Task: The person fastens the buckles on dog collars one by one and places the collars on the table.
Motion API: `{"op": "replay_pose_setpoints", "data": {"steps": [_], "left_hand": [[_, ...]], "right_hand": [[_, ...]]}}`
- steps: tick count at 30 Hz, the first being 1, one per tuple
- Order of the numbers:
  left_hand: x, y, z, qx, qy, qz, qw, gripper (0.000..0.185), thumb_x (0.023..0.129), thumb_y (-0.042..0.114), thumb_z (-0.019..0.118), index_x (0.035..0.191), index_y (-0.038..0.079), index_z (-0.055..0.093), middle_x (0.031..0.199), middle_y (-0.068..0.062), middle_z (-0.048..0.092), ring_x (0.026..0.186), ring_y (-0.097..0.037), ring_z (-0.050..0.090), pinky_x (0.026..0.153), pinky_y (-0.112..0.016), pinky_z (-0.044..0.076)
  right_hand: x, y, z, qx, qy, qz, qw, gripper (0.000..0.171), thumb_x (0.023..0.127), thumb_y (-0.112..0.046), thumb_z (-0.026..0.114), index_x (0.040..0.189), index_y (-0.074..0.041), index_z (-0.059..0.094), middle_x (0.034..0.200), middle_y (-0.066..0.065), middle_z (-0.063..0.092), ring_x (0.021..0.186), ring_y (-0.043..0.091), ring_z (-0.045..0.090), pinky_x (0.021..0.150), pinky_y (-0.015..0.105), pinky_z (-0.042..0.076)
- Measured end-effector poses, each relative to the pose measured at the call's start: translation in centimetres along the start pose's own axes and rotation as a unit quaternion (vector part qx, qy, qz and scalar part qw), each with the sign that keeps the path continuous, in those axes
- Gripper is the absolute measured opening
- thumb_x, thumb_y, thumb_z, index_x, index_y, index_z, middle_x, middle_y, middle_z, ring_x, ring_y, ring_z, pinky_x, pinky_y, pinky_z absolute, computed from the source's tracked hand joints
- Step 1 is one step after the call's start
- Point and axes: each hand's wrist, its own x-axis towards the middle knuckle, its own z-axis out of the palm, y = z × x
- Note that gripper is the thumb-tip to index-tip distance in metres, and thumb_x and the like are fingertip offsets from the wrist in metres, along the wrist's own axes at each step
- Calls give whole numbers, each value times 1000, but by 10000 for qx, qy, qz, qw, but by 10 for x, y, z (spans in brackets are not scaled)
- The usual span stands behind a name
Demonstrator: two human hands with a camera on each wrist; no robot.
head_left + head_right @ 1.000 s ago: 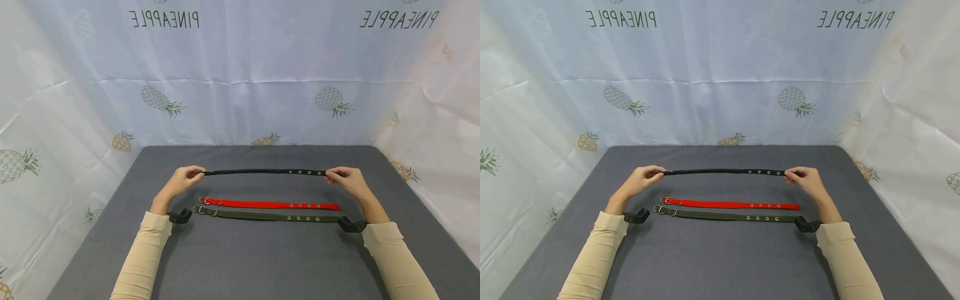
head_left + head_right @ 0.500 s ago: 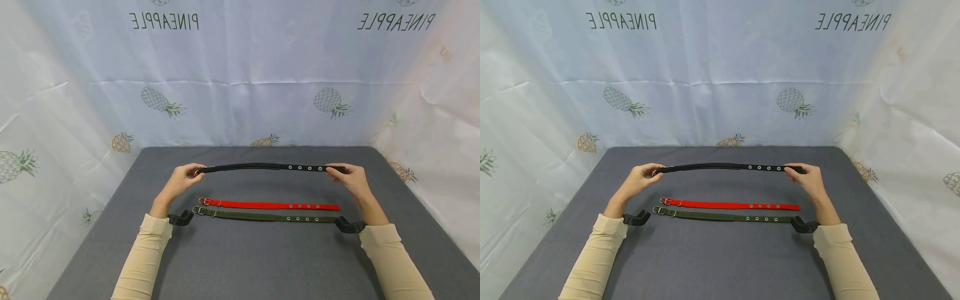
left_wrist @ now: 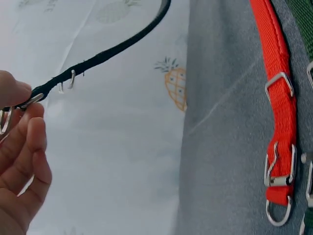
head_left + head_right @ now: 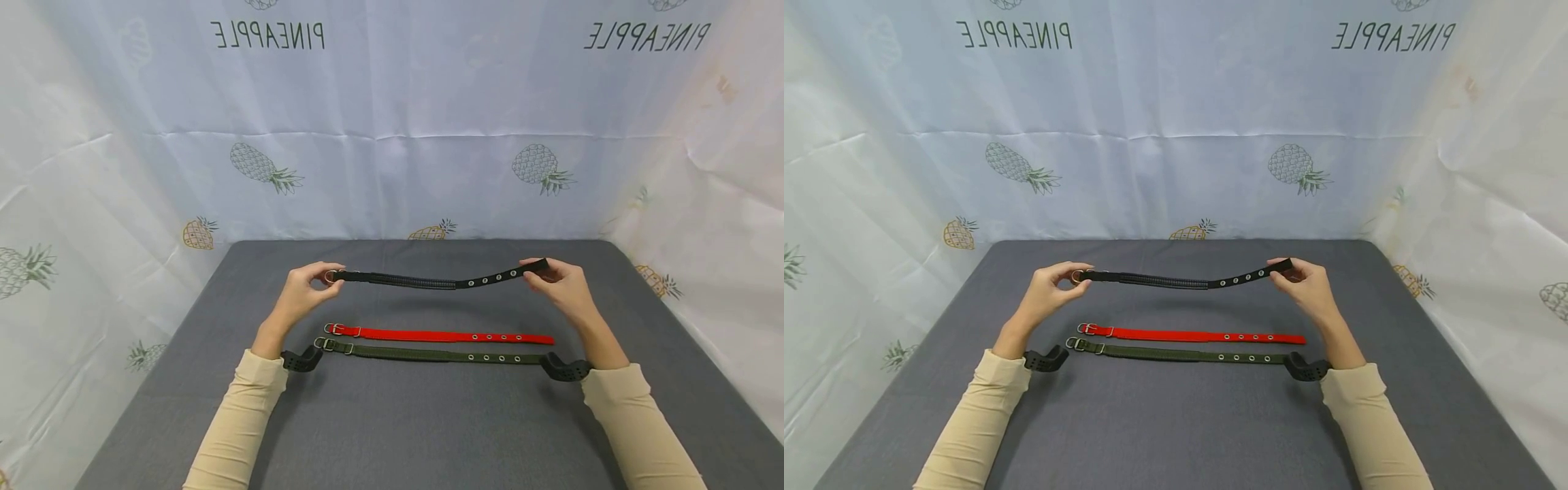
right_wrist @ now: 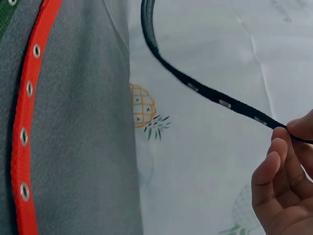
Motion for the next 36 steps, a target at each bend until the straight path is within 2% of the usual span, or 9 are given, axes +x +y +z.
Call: {"op": "replay_pose_setpoints", "data": {"steps": [3, 8, 12, 19, 23, 26, 31, 36], "left_hand": [[3, 2, 3, -77, 204, 344, 9992, 23, 80, 1, 73, 104, 1, 73, 77, -9, 68, 71, -18, 63, 69, -33, 56], [7, 9, 7, -401, 534, 713, 9952, 22, 77, -3, 76, 98, -1, 73, 73, -9, 68, 67, -16, 62, 68, -18, 53], [10, 16, 11, -701, 671, 781, 9922, 22, 74, -5, 78, 95, -2, 73, 71, -10, 66, 66, -15, 60, 69, -11, 49], [13, 26, 19, -960, 673, 801, 9899, 22, 72, -9, 77, 94, -6, 72, 73, -14, 65, 69, -12, 56, 68, -19, 51], [16, 32, 23, -1143, 681, 827, 9876, 21, 73, -8, 77, 94, -5, 72, 74, -13, 66, 71, -6, 56, 68, -17, 50], [18, 34, 26, -1273, 696, 917, 9852, 21, 74, -8, 77, 93, -5, 71, 75, -13, 66, 71, -5, 57, 69, -14, 49], [22, 39, 33, -1401, 798, 1120, 9806, 21, 73, -11, 75, 93, -5, 71, 80, -14, 65, 74, -11, 57, 71, -14, 49], [24, 46, 39, -1480, 669, 1090, 9807, 21, 74, -10, 74, 94, -4, 70, 91, -17, 66, 81, -15, 57, 76, -17, 50]], "right_hand": [[2, -5, 4, -201, -19, -158, 9997, 24, 90, -5, 66, 112, 5, 66, 74, -26, 62, 67, -6, 59, 64, 12, 49], [3, -12, 11, -310, -68, -455, 9985, 23, 90, -4, 65, 111, 6, 66, 74, -30, 59, 66, -7, 58, 64, 11, 50], [4, -18, 17, -344, -107, -561, 9978, 24, 91, -6, 65, 112, 6, 66, 75, -31, 59, 67, -8, 58, 65, 9, 50], [5, -28, 26, -446, -227, -625, 9968, 20, 91, -6, 65, 108, 4, 69, 78, -27, 59, 64, -4, 54, 61, 14, 48], [6, -34, 31, -470, -221, -628, 9967, 19, 90, -7, 66, 106, 3, 71, 81, -22, 63, 63, -2, 54, 60, 15, 47], [7, -38, 36, -370, -233, -685, 9967, 19, 90, -6, 66, 106, 3, 71, 77, -20, 61, 62, 0, 54, 60, 15, 47], [10, -43, 44, -154, -317, -760, 9965, 18, 90, -5, 66, 105, 4, 70, 73, -23, 58, 61, 3, 52, 58, 17, 46], [12, -50, 54, -28, -340, -819, 9961, 18, 89, -3, 66, 104, 5, 70, 76, -16, 61, 61, -1, 53, 58, 17, 46]]}}
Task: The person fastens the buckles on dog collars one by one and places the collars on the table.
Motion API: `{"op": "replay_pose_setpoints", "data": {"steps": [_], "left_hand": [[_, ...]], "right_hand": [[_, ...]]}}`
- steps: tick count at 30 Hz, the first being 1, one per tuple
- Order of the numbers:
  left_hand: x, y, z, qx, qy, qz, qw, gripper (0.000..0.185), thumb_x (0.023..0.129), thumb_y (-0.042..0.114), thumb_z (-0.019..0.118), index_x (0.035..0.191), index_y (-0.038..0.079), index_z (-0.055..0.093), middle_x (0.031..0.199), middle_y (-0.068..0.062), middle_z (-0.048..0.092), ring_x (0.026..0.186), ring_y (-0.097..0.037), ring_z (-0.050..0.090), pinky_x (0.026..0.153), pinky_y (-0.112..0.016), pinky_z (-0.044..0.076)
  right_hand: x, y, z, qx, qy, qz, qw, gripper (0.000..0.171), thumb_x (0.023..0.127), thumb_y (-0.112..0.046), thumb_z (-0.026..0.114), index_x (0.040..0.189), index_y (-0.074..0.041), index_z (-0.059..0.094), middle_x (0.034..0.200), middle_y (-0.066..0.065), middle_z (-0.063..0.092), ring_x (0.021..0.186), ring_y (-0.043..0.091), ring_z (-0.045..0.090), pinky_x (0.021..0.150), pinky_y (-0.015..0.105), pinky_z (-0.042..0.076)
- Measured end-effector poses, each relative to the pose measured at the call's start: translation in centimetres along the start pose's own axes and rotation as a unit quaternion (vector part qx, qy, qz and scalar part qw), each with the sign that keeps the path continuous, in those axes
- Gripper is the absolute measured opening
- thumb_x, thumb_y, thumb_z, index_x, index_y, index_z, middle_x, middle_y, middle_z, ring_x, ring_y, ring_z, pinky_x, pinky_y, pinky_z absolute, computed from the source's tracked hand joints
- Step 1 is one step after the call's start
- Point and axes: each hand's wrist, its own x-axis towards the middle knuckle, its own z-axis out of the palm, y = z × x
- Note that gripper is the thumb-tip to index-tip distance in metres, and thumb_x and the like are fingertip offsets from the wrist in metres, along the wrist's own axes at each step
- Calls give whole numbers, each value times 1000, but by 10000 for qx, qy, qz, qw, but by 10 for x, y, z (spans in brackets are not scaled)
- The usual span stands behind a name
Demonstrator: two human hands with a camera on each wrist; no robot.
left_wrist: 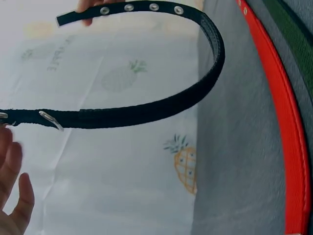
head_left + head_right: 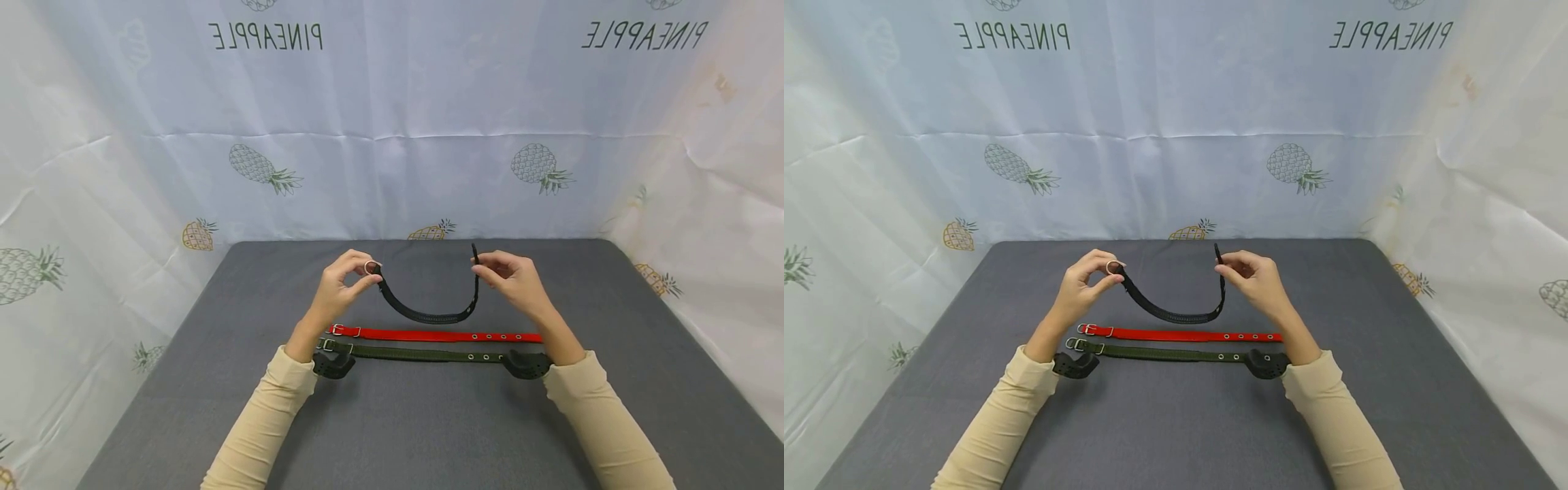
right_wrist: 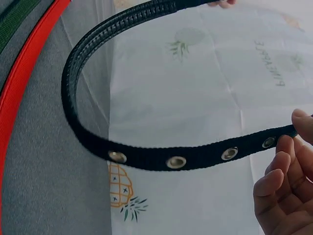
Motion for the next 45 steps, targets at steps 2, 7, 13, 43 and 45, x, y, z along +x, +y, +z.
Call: {"op": "replay_pose_setpoints", "data": {"steps": [2, 7, 13, 43, 45], "left_hand": [[0, 2, 3, -117, -125, -136, 9998, 19, 77, -7, 73, 96, -3, 69, 93, -18, 68, 84, -10, 60, 80, -16, 50], [0, 5, 11, -761, -347, -450, 9955, 16, 85, -3, 68, 100, -5, 67, 95, -25, 70, 92, 6, 63, 87, -18, 54], [1, 10, 21, -1288, -223, -631, 9894, 19, 86, -2, 66, 103, -10, 66, 96, -32, 69, 93, 7, 66, 86, -24, 57], [-3, 21, 43, -1036, -23, -881, 9907, 23, 77, -1, 76, 99, -5, 73, 97, -23, 71, 90, 3, 64, 84, -25, 58], [-3, 21, 43, -908, -64, -894, 9918, 22, 77, 1, 77, 98, -3, 74, 95, -20, 72, 88, 0, 65, 84, -25, 58]], "right_hand": [[1, -2, 4, 10, -13, -27, 10000, 18, 88, -3, 67, 104, 5, 70, 78, -15, 62, 63, -5, 55, 59, 15, 47], [3, -5, 12, 45, 1, -168, 9998, 15, 86, -1, 69, 100, 6, 71, 80, -21, 59, 65, -5, 56, 59, 15, 46], [5, -9, 19, 68, 12, -370, 9993, 15, 85, 0, 70, 98, 5, 72, 84, -10, 58, 67, -3, 51, 60, 14, 43], [2, -20, 42, 374, -900, -122, 9952, 17, 87, -8, 70, 102, -1, 71, 89, 17, 69, 68, 2, 56, 61, 23, 46], [2, -21, 43, 355, -960, -175, 9946, 17, 86, -8, 70, 102, -1, 71, 88, 16, 68, 69, 3, 54, 62, 22, 46]]}}
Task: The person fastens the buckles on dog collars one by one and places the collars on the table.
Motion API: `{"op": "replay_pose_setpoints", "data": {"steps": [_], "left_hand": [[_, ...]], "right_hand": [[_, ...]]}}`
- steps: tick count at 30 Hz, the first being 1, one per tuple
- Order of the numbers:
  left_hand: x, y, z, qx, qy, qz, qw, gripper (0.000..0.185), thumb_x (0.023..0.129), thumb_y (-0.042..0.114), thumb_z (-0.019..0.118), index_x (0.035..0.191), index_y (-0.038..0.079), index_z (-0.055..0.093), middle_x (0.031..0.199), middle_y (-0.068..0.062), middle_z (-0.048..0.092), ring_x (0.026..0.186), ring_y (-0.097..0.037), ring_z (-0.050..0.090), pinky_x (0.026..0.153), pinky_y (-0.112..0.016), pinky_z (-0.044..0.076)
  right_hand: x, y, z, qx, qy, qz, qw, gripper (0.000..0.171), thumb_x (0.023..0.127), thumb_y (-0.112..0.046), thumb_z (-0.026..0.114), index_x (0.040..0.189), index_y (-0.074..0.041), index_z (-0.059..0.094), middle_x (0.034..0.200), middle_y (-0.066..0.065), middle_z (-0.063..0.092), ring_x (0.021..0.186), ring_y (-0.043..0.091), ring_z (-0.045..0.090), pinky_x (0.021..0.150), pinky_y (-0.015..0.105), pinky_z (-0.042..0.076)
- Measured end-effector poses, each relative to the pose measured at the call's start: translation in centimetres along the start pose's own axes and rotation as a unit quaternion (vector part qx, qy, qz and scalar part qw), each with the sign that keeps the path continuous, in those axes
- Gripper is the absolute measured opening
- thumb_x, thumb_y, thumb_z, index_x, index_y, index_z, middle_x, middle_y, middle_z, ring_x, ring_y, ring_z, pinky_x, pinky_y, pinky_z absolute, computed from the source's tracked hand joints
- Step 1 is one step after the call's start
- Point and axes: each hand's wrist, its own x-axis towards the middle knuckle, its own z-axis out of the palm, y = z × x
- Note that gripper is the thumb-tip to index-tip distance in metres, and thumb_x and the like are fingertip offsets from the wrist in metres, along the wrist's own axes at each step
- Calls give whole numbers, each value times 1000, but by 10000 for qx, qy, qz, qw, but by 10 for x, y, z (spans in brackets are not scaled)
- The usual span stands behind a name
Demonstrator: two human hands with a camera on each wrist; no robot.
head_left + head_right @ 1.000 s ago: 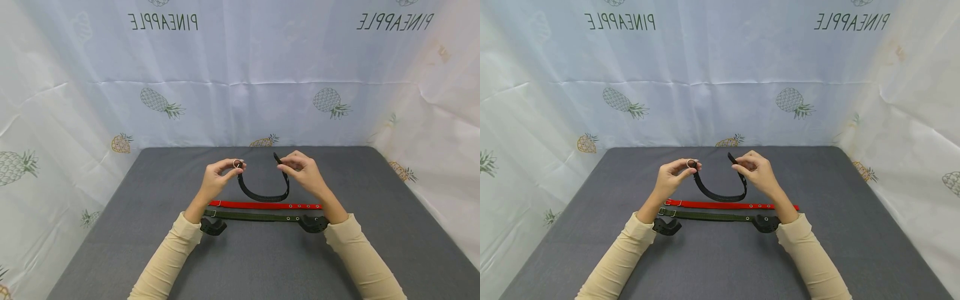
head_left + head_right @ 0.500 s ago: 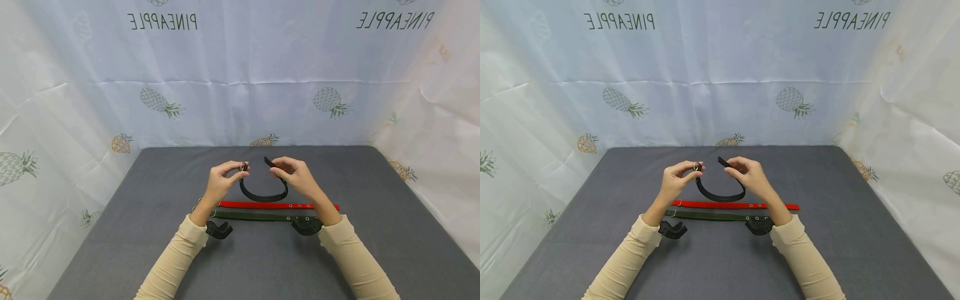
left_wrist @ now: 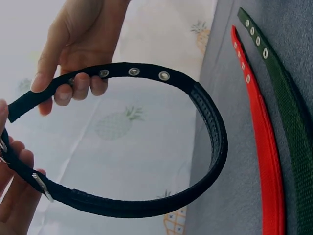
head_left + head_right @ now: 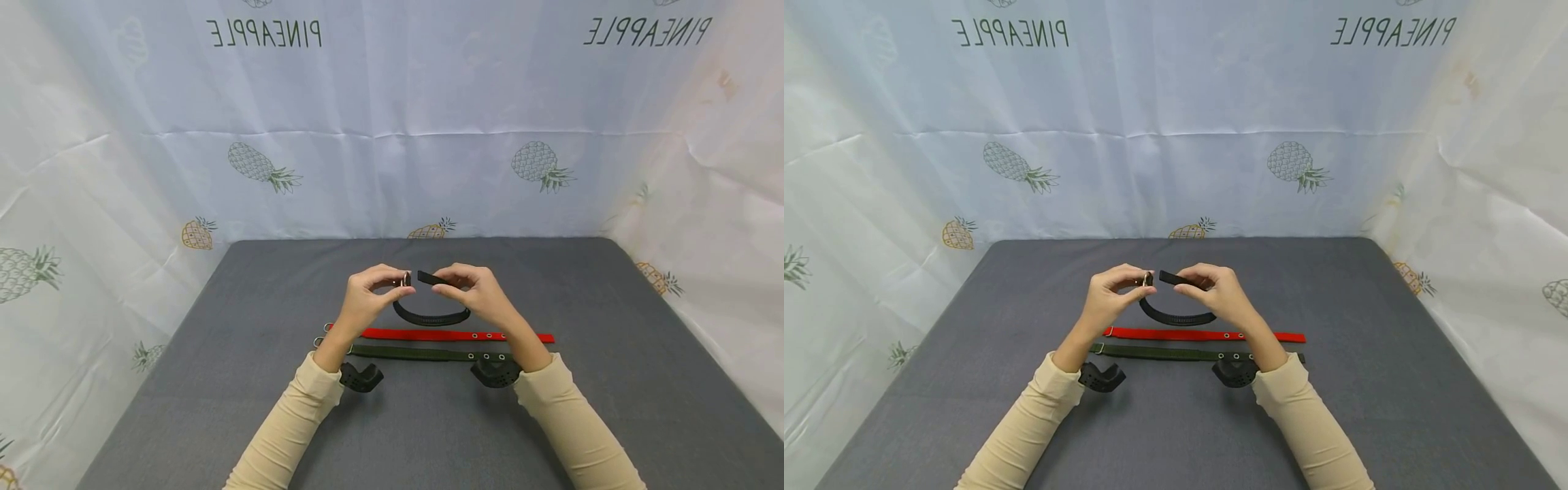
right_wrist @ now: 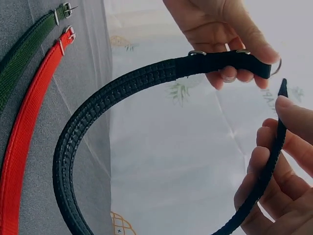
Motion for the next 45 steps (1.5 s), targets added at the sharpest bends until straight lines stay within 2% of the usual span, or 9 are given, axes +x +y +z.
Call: {"op": "replay_pose_setpoints", "data": {"steps": [6, 10, 24, 30, 34, 37, 39, 45], "left_hand": [[0, 1, -1, 480, -84, 98, 9988, 23, 75, 3, 79, 97, -1, 75, 89, -16, 72, 81, -20, 68, 80, -26, 59], [-1, 1, -2, 561, -211, 109, 9981, 25, 73, 2, 80, 97, -2, 75, 88, -17, 72, 79, -26, 69, 77, -28, 60], [0, 1, -2, 863, -610, 232, 9941, 27, 73, 6, 81, 100, 1, 75, 90, -13, 73, 80, -22, 70, 76, -28, 59], [1, 4, 0, 1147, -820, 94, 9900, 24, 75, 11, 81, 97, 3, 76, 92, -11, 74, 80, -19, 70, 76, -24, 59], [2, 5, 3, 1236, -888, -26, 9884, 19, 76, 10, 80, 93, 4, 76, 90, -11, 75, 79, -20, 71, 74, -23, 59], [2, 5, 4, 1314, -901, -147, 9871, 18, 77, 11, 79, 93, 4, 75, 90, -11, 74, 79, -20, 71, 74, -23, 59], [3, 5, 4, 1364, -914, -250, 9861, 19, 78, 13, 78, 95, 4, 75, 90, -11, 74, 80, -20, 71, 75, -25, 59], [3, 7, 6, 1355, -983, -454, 9848, 20, 81, 14, 76, 97, 2, 74, 91, -13, 74, 81, -22, 72, 75, -37, 60]], "right_hand": [[-1, -3, 2, -6, -138, -180, 9997, 18, 84, -6, 72, 102, -2, 73, 89, 14, 68, 71, 4, 53, 66, 22, 50], [-1, -4, 3, -64, -208, -214, 9995, 19, 84, -7, 72, 102, -2, 73, 89, 13, 69, 71, 3, 53, 68, 21, 49], [0, -4, 6, -75, -355, -64, 9993, 19, 83, -8, 73, 102, -2, 74, 91, 13, 69, 75, 4, 57, 72, 23, 52], [1, -5, 8, -76, -554, 43, 9984, 17, 85, -7, 71, 100, -1, 71, 93, 15, 71, 76, 7, 61, 72, 20, 52], [1, -7, 9, -54, -768, 153, 9969, 14, 88, -7, 67, 100, 0, 65, 92, 18, 68, 71, 13, 57, 65, 20, 46], [1, -7, 11, -10, -933, 227, 9954, 12, 92, -8, 63, 100, 0, 60, 92, 19, 64, 68, 11, 51, 63, 20, 42], [1, -7, 12, 96, -1049, 291, 9940, 12, 94, -9, 60, 101, 0, 57, 92, 19, 62, 68, 8, 48, 64, 21, 40], [0, -6, 16, 515, -1099, 376, 9919, 22, 99, -14, 54, 113, 2, 48, 100, 19, 59, 80, 4, 56, 75, 21, 47]]}}
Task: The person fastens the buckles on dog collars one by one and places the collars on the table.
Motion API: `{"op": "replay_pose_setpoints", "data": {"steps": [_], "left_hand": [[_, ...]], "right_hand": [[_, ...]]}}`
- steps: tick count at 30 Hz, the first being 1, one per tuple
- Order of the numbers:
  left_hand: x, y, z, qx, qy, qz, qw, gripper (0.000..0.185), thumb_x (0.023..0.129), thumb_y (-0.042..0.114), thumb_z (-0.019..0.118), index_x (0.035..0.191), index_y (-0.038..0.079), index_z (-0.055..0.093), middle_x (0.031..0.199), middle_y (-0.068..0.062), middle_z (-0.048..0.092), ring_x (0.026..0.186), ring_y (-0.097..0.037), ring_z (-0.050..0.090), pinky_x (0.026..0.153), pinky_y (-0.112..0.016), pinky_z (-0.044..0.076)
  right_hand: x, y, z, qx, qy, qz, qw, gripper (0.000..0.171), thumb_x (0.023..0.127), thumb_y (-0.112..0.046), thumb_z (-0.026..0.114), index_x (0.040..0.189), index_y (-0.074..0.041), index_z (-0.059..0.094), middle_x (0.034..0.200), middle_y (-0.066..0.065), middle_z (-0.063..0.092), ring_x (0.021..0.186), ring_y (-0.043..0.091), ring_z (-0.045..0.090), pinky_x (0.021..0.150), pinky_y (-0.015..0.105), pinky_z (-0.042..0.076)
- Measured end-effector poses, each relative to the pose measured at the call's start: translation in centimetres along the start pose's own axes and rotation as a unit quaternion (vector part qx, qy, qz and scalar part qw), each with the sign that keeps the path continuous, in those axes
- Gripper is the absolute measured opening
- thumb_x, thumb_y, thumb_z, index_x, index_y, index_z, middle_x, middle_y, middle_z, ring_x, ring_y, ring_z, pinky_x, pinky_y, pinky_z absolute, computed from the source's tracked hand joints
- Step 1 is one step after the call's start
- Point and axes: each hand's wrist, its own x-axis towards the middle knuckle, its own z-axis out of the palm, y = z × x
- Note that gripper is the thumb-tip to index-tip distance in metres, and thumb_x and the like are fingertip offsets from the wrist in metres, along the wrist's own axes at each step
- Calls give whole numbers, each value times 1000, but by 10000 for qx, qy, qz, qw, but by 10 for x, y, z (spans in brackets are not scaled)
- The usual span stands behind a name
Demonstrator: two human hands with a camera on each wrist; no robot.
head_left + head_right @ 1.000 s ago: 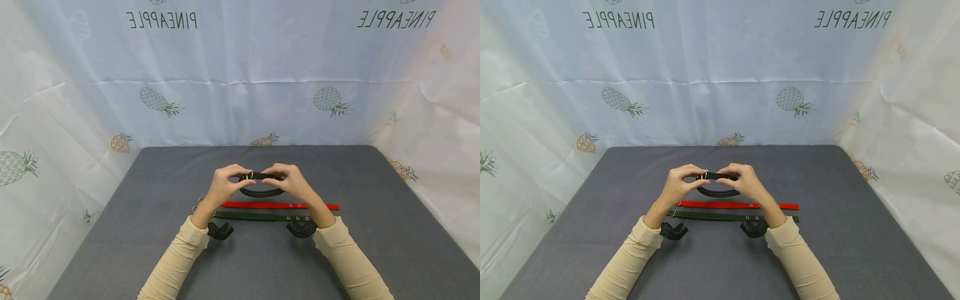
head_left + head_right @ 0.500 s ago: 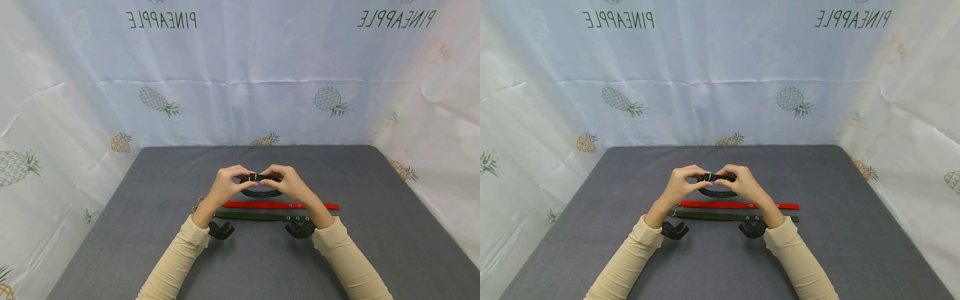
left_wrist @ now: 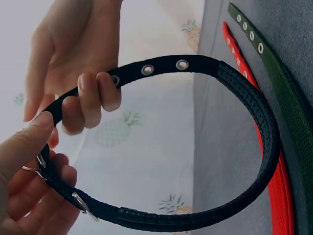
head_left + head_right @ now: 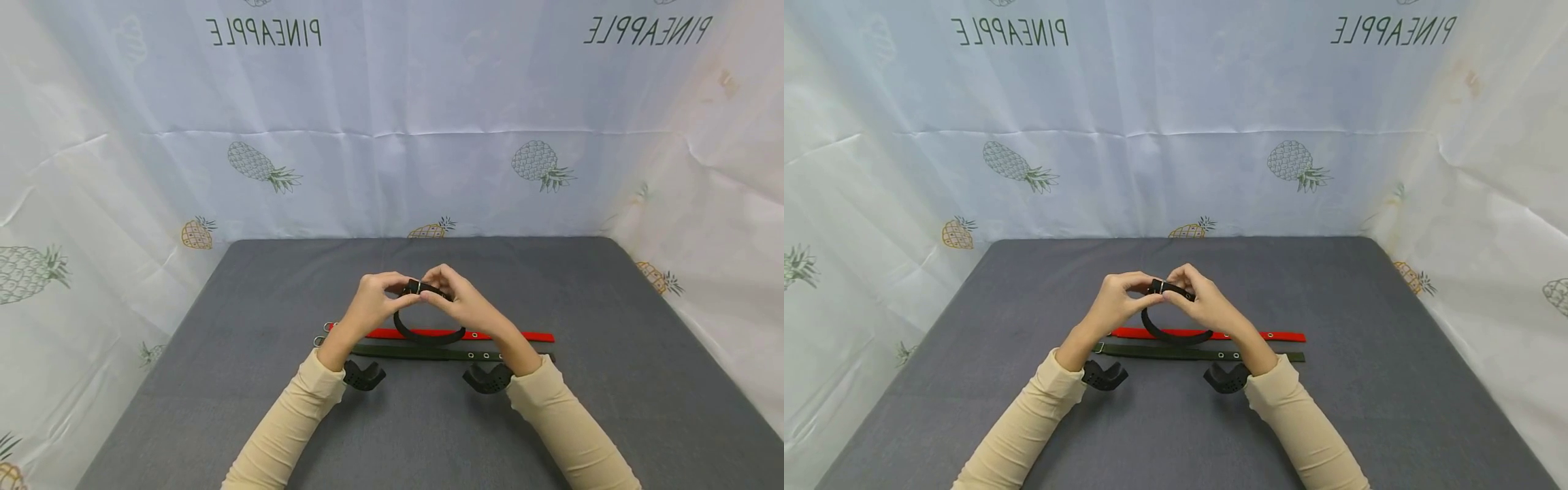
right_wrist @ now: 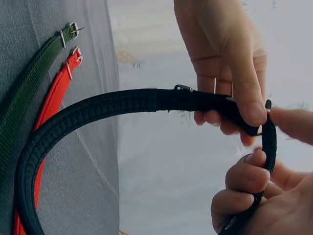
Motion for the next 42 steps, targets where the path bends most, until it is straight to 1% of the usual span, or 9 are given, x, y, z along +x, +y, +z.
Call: {"op": "replay_pose_setpoints", "data": {"steps": [4, 8, 11, 15, 19, 23, 28, 34, 42], "left_hand": [[1, 0, 3, 20, -43, -92, 9999, 19, 83, 13, 75, 97, 1, 74, 91, -14, 74, 81, -23, 71, 76, -37, 59], [2, 1, 6, 35, -134, -160, 9998, 17, 84, 13, 74, 95, 0, 74, 91, -14, 74, 80, -23, 71, 78, -37, 59], [3, 2, 6, 67, -170, -124, 9998, 14, 83, 12, 74, 91, 0, 74, 88, -14, 74, 78, -23, 71, 77, -35, 60], [2, 4, 6, 84, -245, -153, 9995, 13, 83, 14, 74, 88, 2, 73, 86, -13, 73, 79, -22, 71, 77, -28, 59], [2, 4, 4, -145, -449, -181, 9987, 16, 83, 16, 75, 93, 4, 73, 90, -11, 72, 83, -21, 70, 79, -23, 58], [1, 3, 3, -372, -645, -147, 9971, 24, 83, 12, 73, 104, 2, 72, 100, -13, 70, 88, -23, 69, 83, -26, 58], [1, 1, 2, -451, -759, -356, 9955, 34, 87, 11, 70, 119, 1, 67, 111, -15, 69, 97, -25, 69, 88, -30, 58], [-1, -1, 2, -502, -674, -589, 9947, 34, 88, 14, 69, 120, 3, 66, 111, -14, 69, 102, -25, 69, 90, -29, 57], [-4, -2, 0, -455, -279, -439, 9976, 29, 88, 16, 70, 114, 3, 69, 107, -14, 70, 101, -25, 70, 88, -31, 58]], "right_hand": [[2, 0, 3, 54, 121, -75, 9999, 25, 99, -16, 54, 114, 1, 43, 96, 19, 61, 78, 5, 56, 70, 21, 44], [3, 0, 6, -76, 153, -211, 9996, 23, 99, -16, 54, 113, -1, 43, 87, 16, 59, 68, 6, 49, 64, 21, 38], [3, 2, 7, -152, 202, -273, 9993, 20, 99, -15, 53, 113, -4, 45, 81, 11, 53, 62, 6, 41, 60, 21, 35], [2, 2, 7, -248, 342, -256, 9988, 16, 99, -13, 54, 112, -5, 48, 79, 8, 50, 61, 7, 40, 60, 22, 36], [1, 2, 5, -212, 499, -149, 9984, 15, 98, -11, 54, 112, -4, 50, 82, 13, 54, 62, 9, 43, 61, 22, 36], [0, 2, 2, -128, 599, -18, 9981, 16, 99, -11, 54, 112, -3, 50, 87, 20, 56, 65, 10, 44, 63, 24, 36], [-1, 1, 1, -97, 665, 48, 9977, 16, 99, -12, 54, 113, -4, 50, 89, 23, 57, 66, 12, 45, 63, 24, 35], [-3, 1, 0, -103, 685, -19, 9976, 16, 99, -11, 53, 112, -3, 51, 87, 21, 56, 65, 13, 44, 63, 24, 35], [-4, 1, 0, 15, 749, -159, 9971, 14, 98, -8, 53, 111, -2, 51, 87, 18, 56, 69, 15, 47, 66, 25, 37]]}}
